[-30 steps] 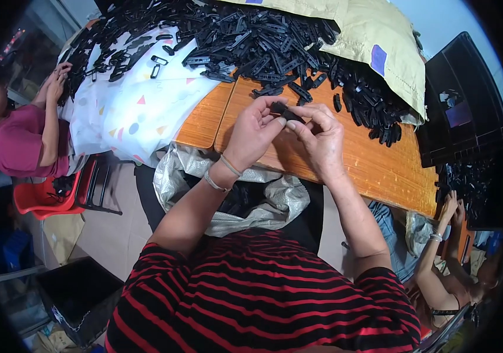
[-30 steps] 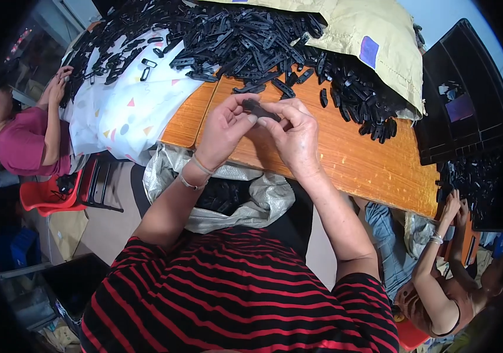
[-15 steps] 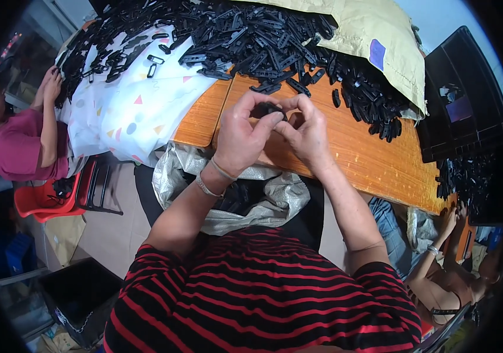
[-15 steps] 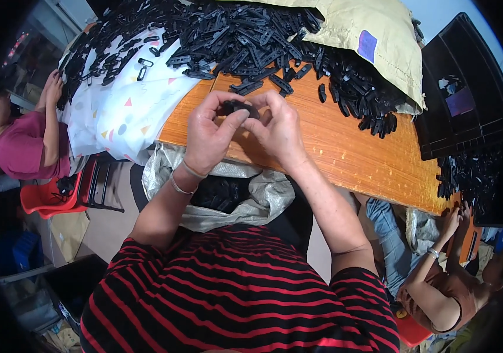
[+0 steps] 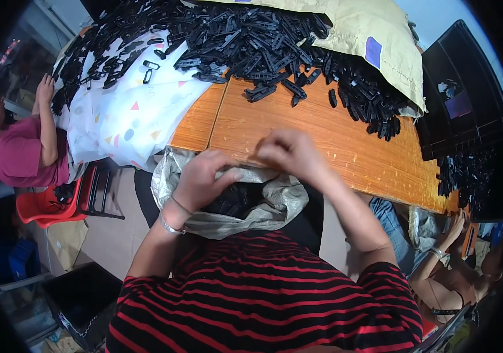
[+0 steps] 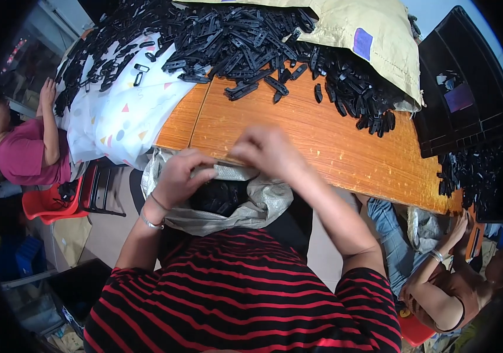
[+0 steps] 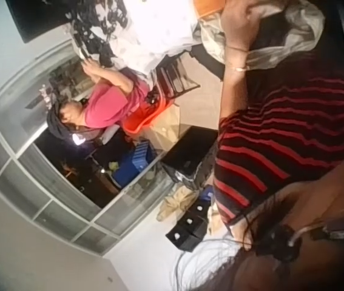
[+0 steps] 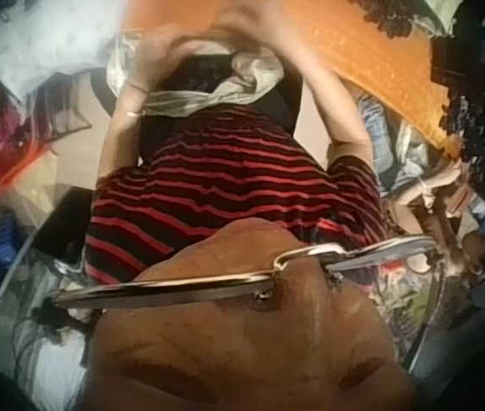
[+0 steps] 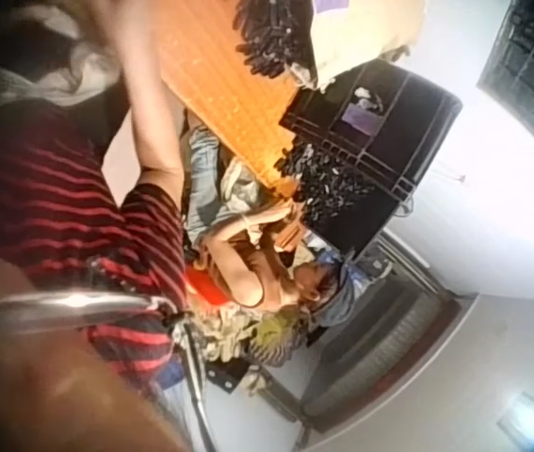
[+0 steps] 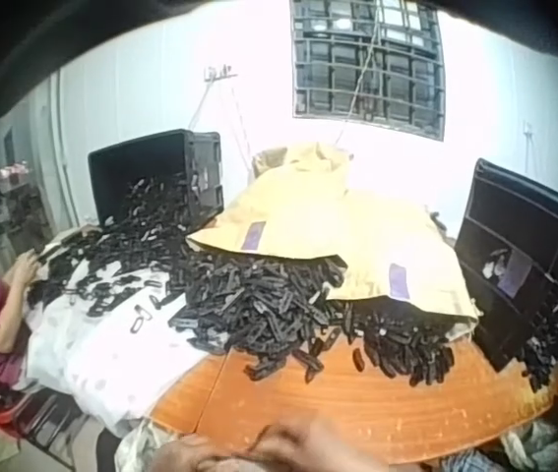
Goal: The recorder is manually assembling or inspecting small black plastic components and placing them into a collection bag.
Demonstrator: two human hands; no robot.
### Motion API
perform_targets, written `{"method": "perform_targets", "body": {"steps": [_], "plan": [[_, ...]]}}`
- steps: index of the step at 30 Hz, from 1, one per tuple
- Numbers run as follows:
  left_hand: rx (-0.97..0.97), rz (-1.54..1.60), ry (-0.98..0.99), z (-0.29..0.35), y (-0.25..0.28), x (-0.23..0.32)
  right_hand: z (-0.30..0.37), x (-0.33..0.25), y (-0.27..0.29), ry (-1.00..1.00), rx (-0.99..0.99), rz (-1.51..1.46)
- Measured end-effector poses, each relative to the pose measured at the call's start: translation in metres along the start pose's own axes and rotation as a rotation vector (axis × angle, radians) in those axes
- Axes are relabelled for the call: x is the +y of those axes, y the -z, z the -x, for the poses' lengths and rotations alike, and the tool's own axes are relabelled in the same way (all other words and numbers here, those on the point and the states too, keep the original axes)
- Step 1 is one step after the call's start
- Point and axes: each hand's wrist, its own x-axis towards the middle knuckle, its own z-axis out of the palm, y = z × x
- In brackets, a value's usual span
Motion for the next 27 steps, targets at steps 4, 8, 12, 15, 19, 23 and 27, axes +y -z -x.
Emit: {"method": "perform_targets", "body": {"steps": [4,8,12,15,19,23,27], "plan": [[0.111,0.053,0.188,-0.048,-0.017,0.001,-0.031,0.022,0.04,0.083,0.314,0.414],[0.202,-0.232,0.044,-0.105,-0.05,-0.024,-0.055,0.032,0.05,0.045,0.379,0.886],[0.224,-0.416,0.043,-0.126,-0.059,-0.035,-0.059,0.034,0.058,-0.027,0.398,0.95],[0.249,-0.431,0.064,-0.131,-0.061,-0.039,-0.06,0.047,0.068,-0.05,0.404,0.968],[0.251,-0.409,0.094,-0.136,-0.065,-0.039,-0.059,0.057,0.084,-0.051,0.319,0.999],[0.257,-0.41,0.058,-0.137,-0.065,-0.045,-0.047,0.033,0.087,-0.132,0.208,0.924],[0.261,-0.456,-0.008,-0.138,-0.064,-0.041,-0.025,0.039,0.09,-0.101,0.191,0.48]]}}
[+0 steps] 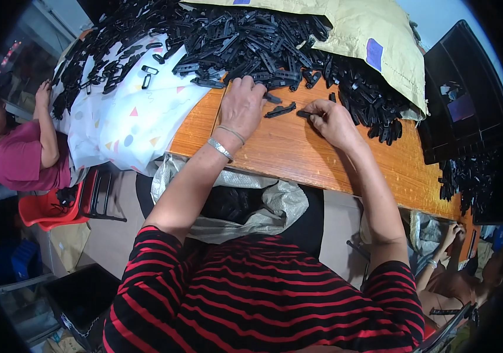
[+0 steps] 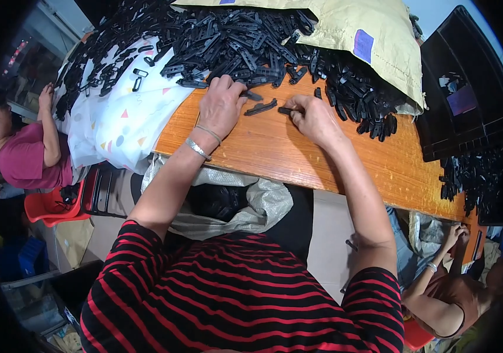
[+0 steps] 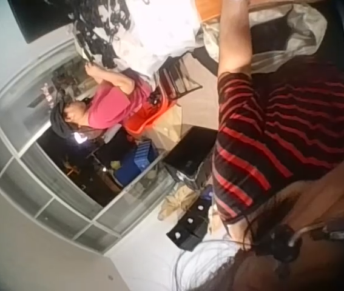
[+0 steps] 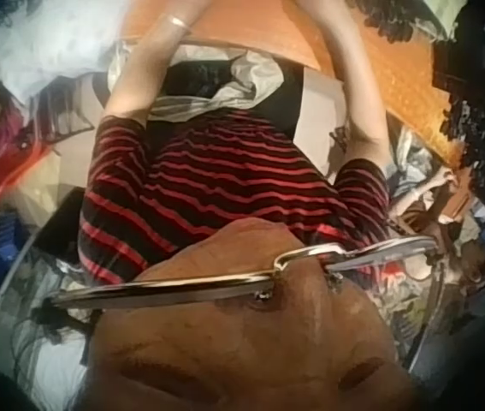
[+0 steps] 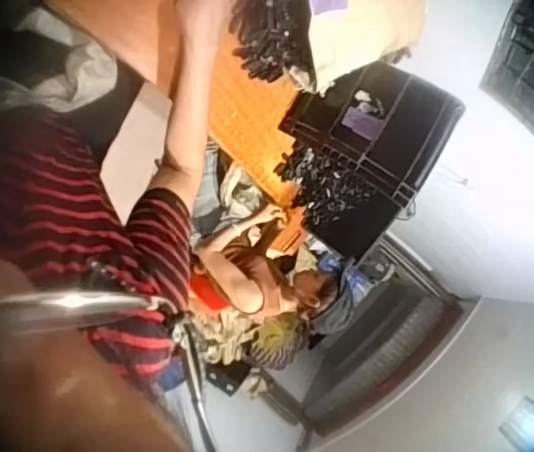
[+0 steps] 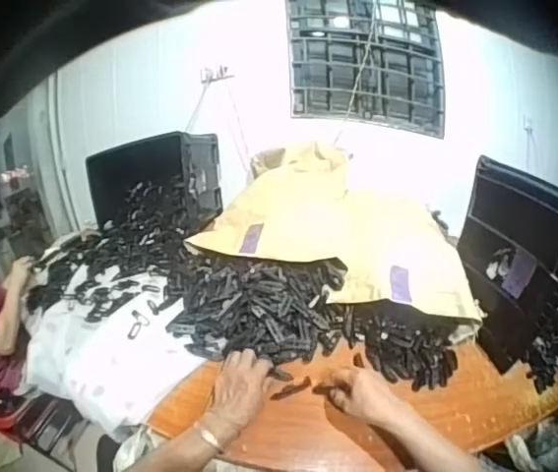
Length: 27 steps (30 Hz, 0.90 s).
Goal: The recorder is manually assembling or inspecting small black plastic components and placing them into a collection bag.
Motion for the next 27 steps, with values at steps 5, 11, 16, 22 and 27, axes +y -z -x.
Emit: {"method": "perform_targets", "body": {"steps": [5,11,16,22,27], "plan": [[0.003,-0.019,-0.047,0.002,0.005,0.003,0.015,0.006,-0.002,0.15,0.063,0.119],[-0.025,0.12,0.079,0.021,0.014,-0.004,0.018,-0.01,-0.003,0.076,0.082,0.368],[-0.053,0.776,0.566,0.034,0.012,0.004,0.016,-0.051,-0.026,0.17,0.245,-0.149],[-0.014,1.062,0.499,0.04,0.008,0.025,0.005,-0.075,-0.051,0.179,0.337,-0.336],[-0.179,1.342,0.532,0.039,0.04,0.022,0.009,-0.078,-0.046,0.119,0.341,-0.366]]}}
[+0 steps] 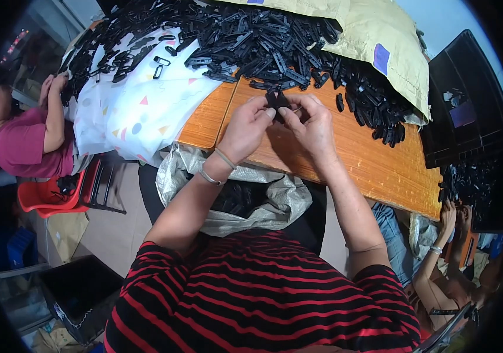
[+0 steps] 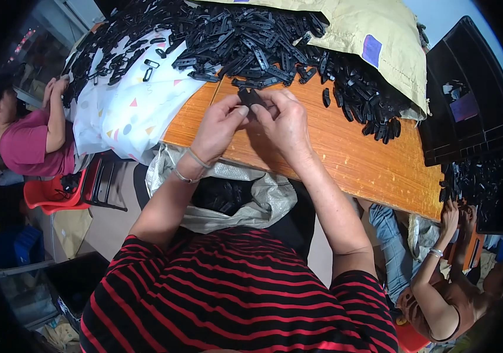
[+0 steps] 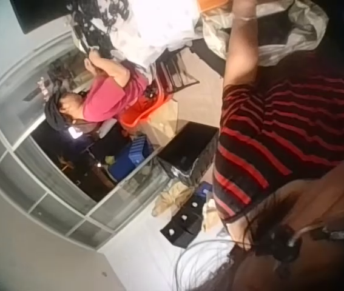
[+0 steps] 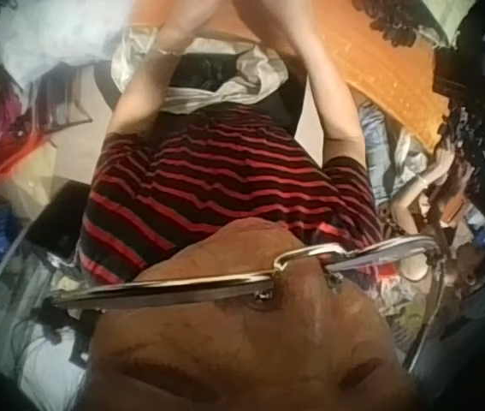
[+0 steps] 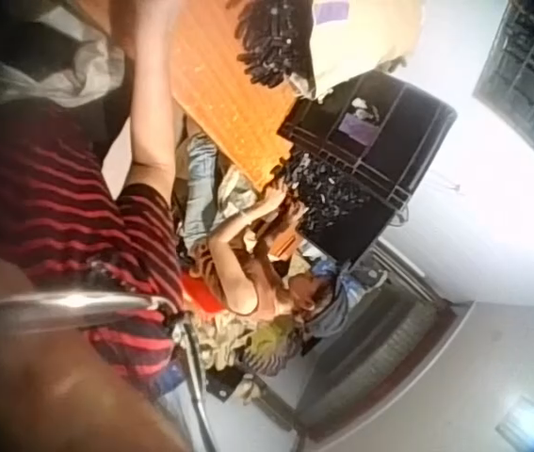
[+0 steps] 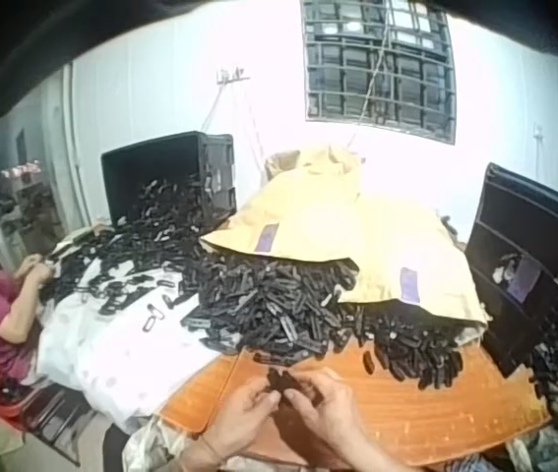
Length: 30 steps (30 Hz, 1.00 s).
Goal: The recorder is manually assembling or inspecting small black plastic components and placing them into a collection bag.
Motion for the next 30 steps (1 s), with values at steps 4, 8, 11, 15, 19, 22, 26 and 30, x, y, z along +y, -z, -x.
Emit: {"method": "perform_targets", "body": {"steps": [4,8,11,15,19,22,26,30], "plan": [[0.02,0.094,0.119,0.003,0.007,0.008,0.003,-0.002,-0.002,0.0,-0.05,-0.057],[0.025,0.071,0.015,0.003,0.01,0.007,0.004,-0.002,0.0,-0.04,-0.067,-0.126],[0.052,-0.012,0.022,0.002,0.009,0.008,0.005,-0.007,-0.001,0.013,-0.066,-0.106],[0.073,-0.006,-0.035,0.001,0.007,0.004,0.005,-0.005,-0.002,0.021,-0.05,-0.127],[0.08,0.023,-0.059,0.004,0.007,0.004,0.006,-0.007,-0.003,0.036,-0.04,-0.091],[0.082,0.052,-0.081,0.009,-0.002,0.014,0.007,-0.004,-0.004,0.097,-0.008,-0.037],[0.129,0.016,-0.18,0.019,-0.012,0.02,0.009,-0.007,-0.007,0.239,-0.002,0.022],[0.169,-0.34,-0.323,0.026,-0.011,0.034,0.01,-0.021,-0.005,0.062,-0.044,-0.064]]}}
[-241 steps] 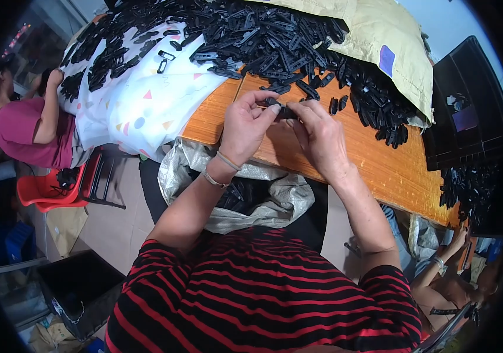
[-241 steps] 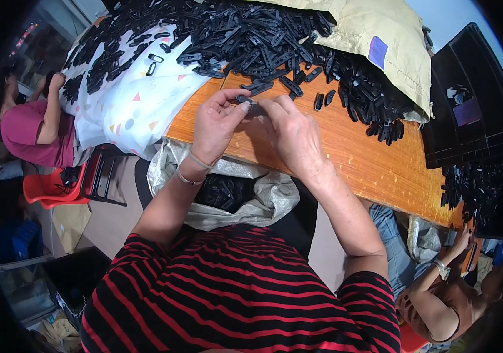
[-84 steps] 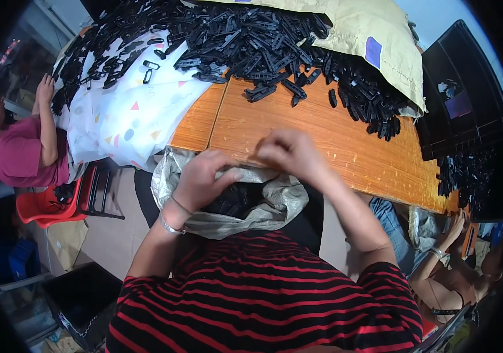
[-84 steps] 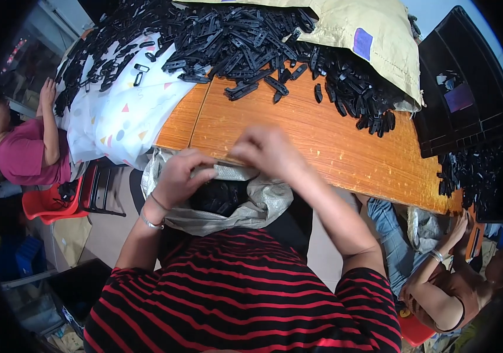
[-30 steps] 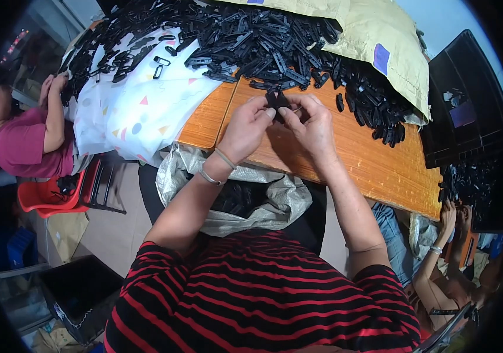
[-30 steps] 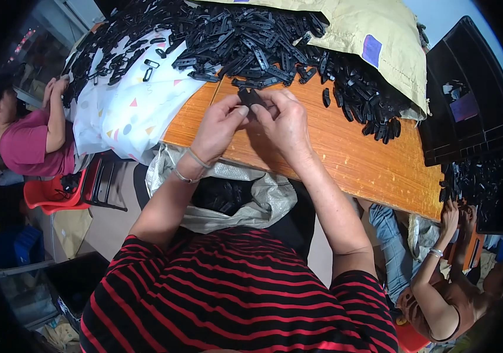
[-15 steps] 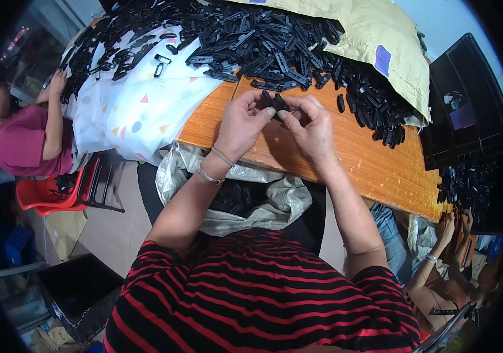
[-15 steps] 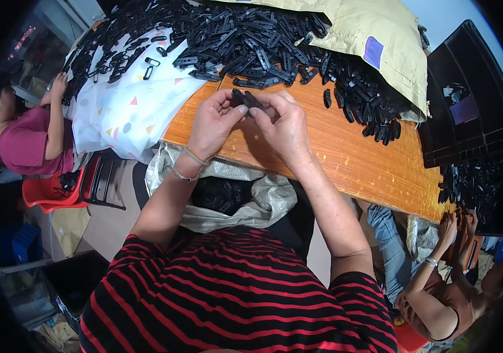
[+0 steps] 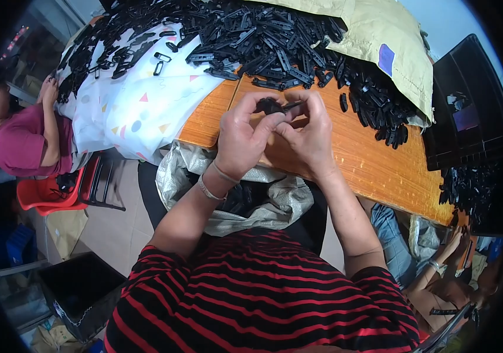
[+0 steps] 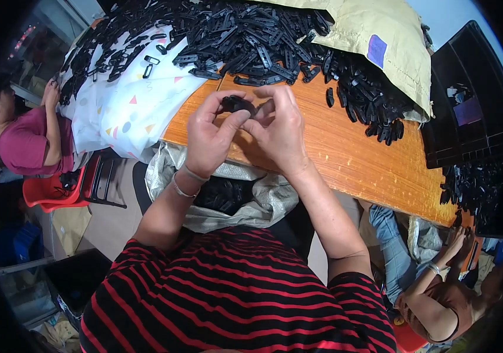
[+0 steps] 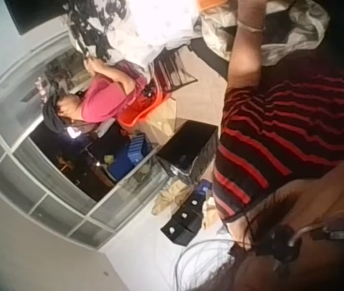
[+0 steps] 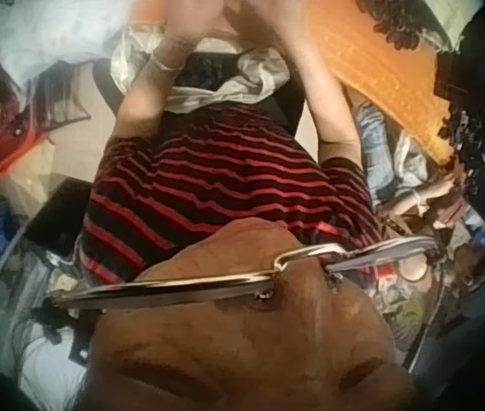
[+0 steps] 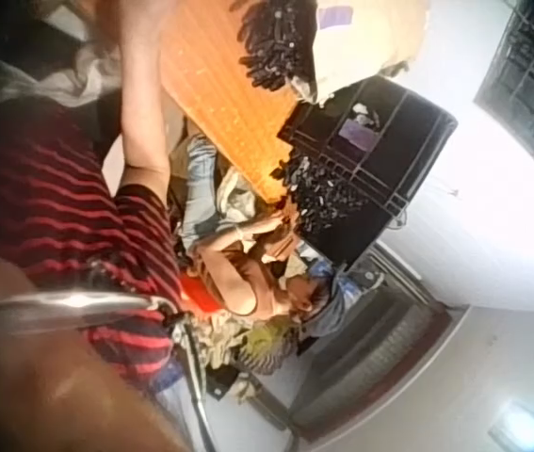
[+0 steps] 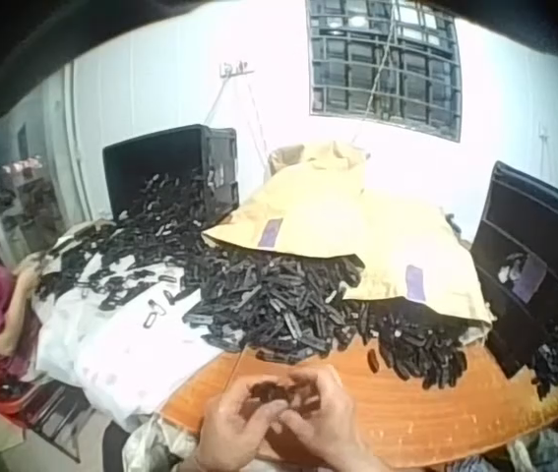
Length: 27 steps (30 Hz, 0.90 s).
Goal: The recorder is manually assembling or inspecting small black plastic components and placing them into a collection bag.
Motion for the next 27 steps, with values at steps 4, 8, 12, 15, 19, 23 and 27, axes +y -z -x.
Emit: {"method": "perform_targets", "body": {"steps": [4,8,12,15,19,23,27], "plan": [[-0.042,-0.08,-0.095,0.002,0.005,0.009,0.003,-0.001,0.002,-0.026,-0.059,-0.205],[0.022,-0.111,-0.245,0.006,0.003,0.002,0.003,0.004,0.0,-0.015,-0.112,-0.221],[0.02,0.035,-0.025,0.019,0.008,-0.005,0.013,0.007,-0.015,-0.012,-0.117,-0.133],[-0.045,0.009,0.18,0.037,0.027,-0.003,0.036,-0.014,-0.021,-0.03,-0.243,-0.069],[-0.385,-0.393,0.165,0.056,0.055,-0.015,0.044,-0.005,-0.007,-0.012,-0.543,0.033],[-0.39,-0.608,-0.172,0.059,0.063,-0.015,0.025,0.023,0.043,-0.13,-0.33,0.056],[-0.244,-0.541,-0.057,0.017,0.021,-0.005,-0.009,0.072,0.095,-0.008,-0.021,0.673]]}}
